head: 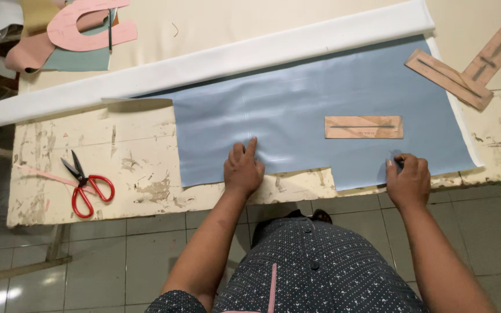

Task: The person marks a rectangular area on a light blue fabric using a wooden ruler and a marking tool, then cuts along the marked lines with red-handled scissors. The cut piece is separated from the main fabric roll.

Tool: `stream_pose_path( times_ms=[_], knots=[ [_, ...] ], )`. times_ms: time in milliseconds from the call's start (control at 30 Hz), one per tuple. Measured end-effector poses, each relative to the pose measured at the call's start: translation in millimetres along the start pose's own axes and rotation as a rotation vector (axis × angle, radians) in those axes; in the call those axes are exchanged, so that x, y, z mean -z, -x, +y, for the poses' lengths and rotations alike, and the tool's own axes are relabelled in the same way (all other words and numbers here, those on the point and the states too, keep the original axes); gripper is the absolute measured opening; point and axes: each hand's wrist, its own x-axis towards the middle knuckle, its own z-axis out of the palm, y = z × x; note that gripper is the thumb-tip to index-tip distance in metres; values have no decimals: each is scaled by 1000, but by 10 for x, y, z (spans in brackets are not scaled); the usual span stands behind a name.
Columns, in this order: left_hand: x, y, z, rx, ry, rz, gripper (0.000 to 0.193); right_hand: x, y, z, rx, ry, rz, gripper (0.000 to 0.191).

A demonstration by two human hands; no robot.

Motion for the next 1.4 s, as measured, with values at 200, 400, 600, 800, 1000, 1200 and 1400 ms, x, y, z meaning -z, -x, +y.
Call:
stream_pose_path(
  times_ms=[200,400,600,800,1000,1200,1400],
  knots=[
    [46,2,36,34,7,86,57,84,1,-78,25,-33,99,34],
    [151,116,184,6,-71,159,54,338,12,-123,36,-41,123,31],
    [147,-47,253,70,-124,173,56,439,-43,-130,10,-72,62,34],
    [134,-18,445,58,-157,106,56,438,-100,166,32,-111,103,28],
    [71,-27,434,37,-121,95,56,364,-123,301,88,-125,113,31],
    [-81,-61,327,9,-130,127,54,265,-43,384,119,-87,114,29],
    [-118,-138,310,49,-108,67,56,231,-110,366,117,-70,51,20]
  ],
)
